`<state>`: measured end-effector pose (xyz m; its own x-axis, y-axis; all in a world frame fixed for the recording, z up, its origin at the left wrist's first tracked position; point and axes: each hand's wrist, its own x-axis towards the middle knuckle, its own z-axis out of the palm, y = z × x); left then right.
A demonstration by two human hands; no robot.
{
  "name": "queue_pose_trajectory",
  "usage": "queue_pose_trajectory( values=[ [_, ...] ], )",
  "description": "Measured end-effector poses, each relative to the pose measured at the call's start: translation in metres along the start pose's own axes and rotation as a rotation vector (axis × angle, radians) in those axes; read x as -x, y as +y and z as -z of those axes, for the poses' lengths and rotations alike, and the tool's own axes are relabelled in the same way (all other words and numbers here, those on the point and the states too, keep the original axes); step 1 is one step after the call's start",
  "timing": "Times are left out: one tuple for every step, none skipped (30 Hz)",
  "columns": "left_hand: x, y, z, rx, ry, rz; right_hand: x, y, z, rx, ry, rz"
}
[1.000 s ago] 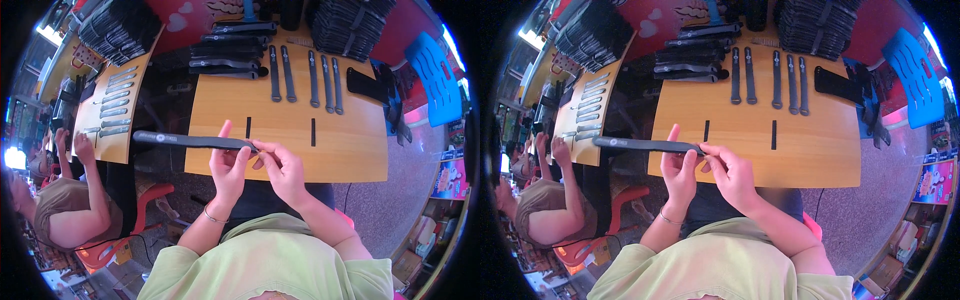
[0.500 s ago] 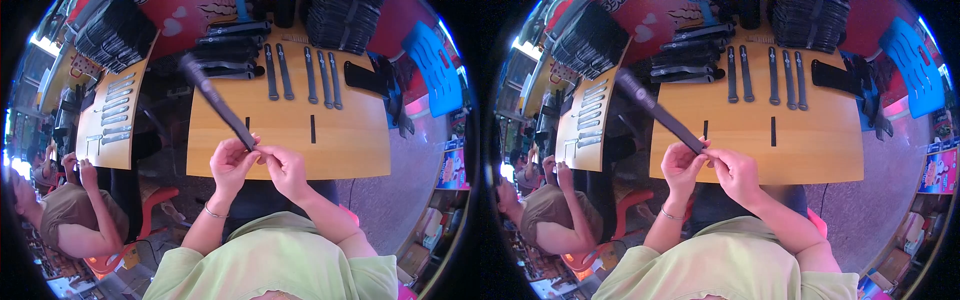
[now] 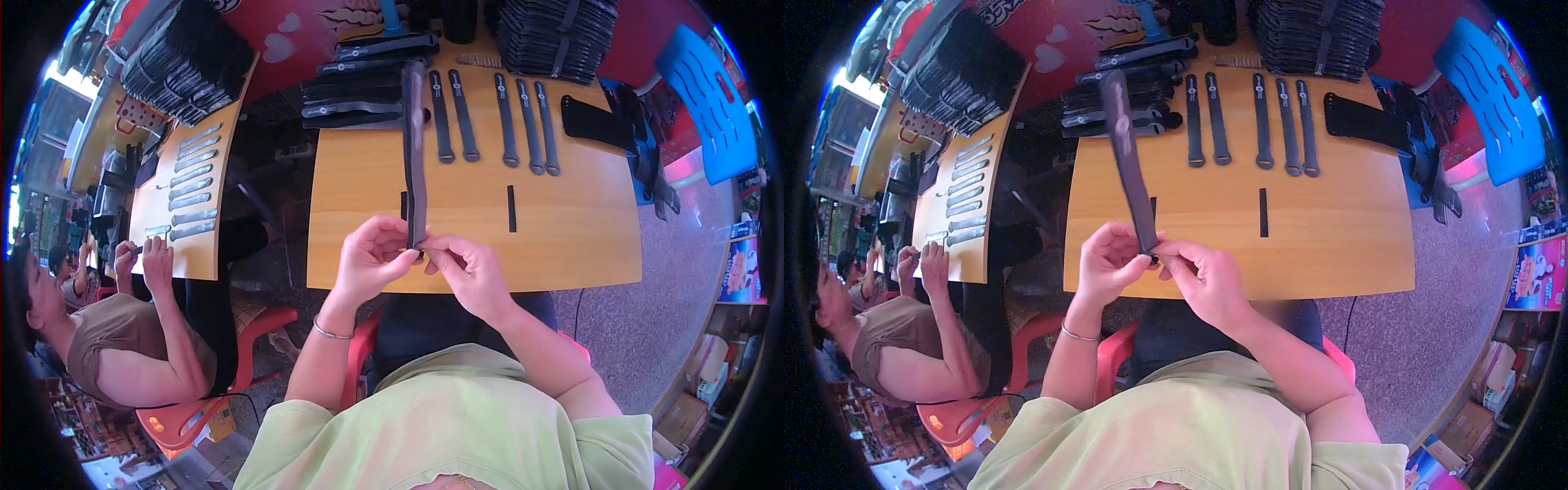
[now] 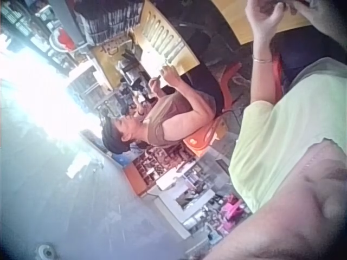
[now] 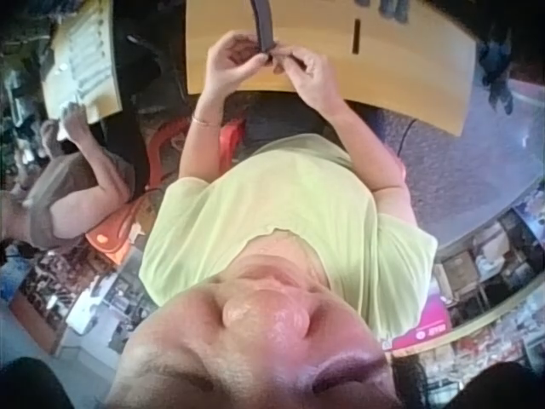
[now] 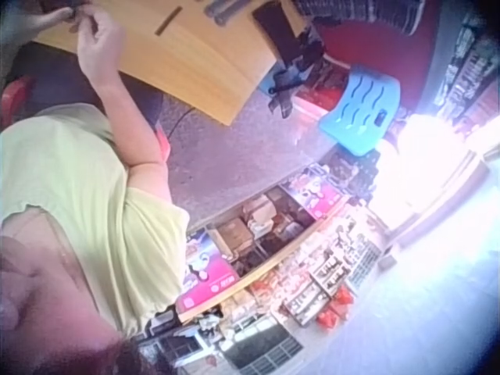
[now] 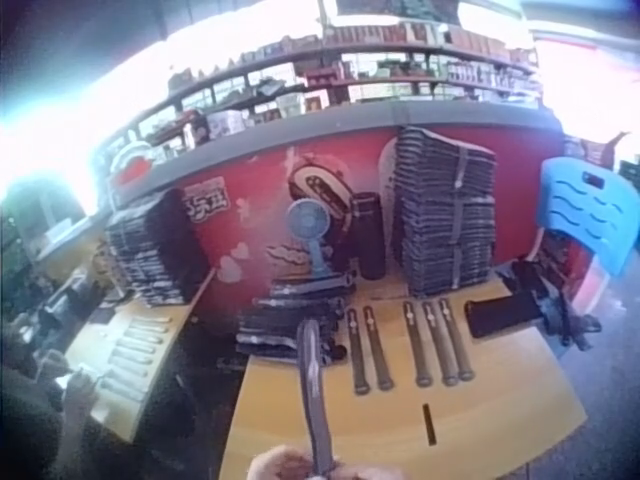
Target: The person is inspecting and cleaning black flexible straps using a small wooden tool at a workbench.
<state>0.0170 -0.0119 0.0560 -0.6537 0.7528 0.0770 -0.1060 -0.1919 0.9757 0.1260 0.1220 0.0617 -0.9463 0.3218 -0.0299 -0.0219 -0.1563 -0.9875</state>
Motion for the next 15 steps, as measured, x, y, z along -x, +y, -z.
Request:
queue_pose_trajectory(
  values=[
    [-0.001,0.001,-0.005,-0.159,0.078,-0.006,-0.001,-0.002,0.002,0.151,0.015,0.03],
    [-0.001,0.001,-0.004,-0.158,0.073,-0.008,-0.001,-0.004,0.004,0.303,0.031,0.06],
    [-0.001,0.001,-0.003,-0.427,0.051,-0.041,-0.001,-0.007,0.006,0.305,0.037,0.063],
    [0.0,0.0,-0.002,-0.695,0.028,-0.072,0.0,-0.009,0.009,0.426,0.035,0.111],
    [0.001,0.0,-0.005,-0.693,0.023,-0.073,0.001,-0.012,0.011,0.547,0.034,0.159],
    [0.002,0.001,-0.008,-0.611,0.025,-0.059,0.002,-0.016,0.014,0.548,0.04,0.158],
    [0.005,0.002,-0.01,-0.533,0.033,-0.044,0.002,-0.022,0.015,0.609,0.007,0.216],
    [0.008,0.002,-0.011,-0.534,0.033,-0.043,0.003,-0.029,0.017,0.669,-0.026,0.273],
    [0.011,0.002,-0.012,-0.38,0.056,0.011,0.005,-0.037,0.022,0.666,-0.027,0.273],
    [0.014,0.002,-0.013,-0.225,0.078,0.062,0.007,-0.046,0.029,0.637,-0.032,0.116],
    [0.017,0.002,-0.013,-0.227,0.079,0.062,0.007,-0.05,0.032,0.605,-0.038,-0.041],
    [0.019,0.001,-0.014,-0.143,0.117,0.046,0.005,-0.049,0.031,0.603,-0.041,-0.04],
    [0.021,0.001,-0.016,-0.055,0.148,0.028,0.004,-0.049,0.029,0.539,-0.005,0.199],
    [0.022,-0.003,-0.018,-0.085,0.096,-0.012,0.003,-0.048,0.027,0.468,0.03,0.437],
    [0.024,-0.006,-0.02,-0.115,0.044,-0.052,0.003,-0.041,0.024,0.469,0.031,0.439]
  ],
)
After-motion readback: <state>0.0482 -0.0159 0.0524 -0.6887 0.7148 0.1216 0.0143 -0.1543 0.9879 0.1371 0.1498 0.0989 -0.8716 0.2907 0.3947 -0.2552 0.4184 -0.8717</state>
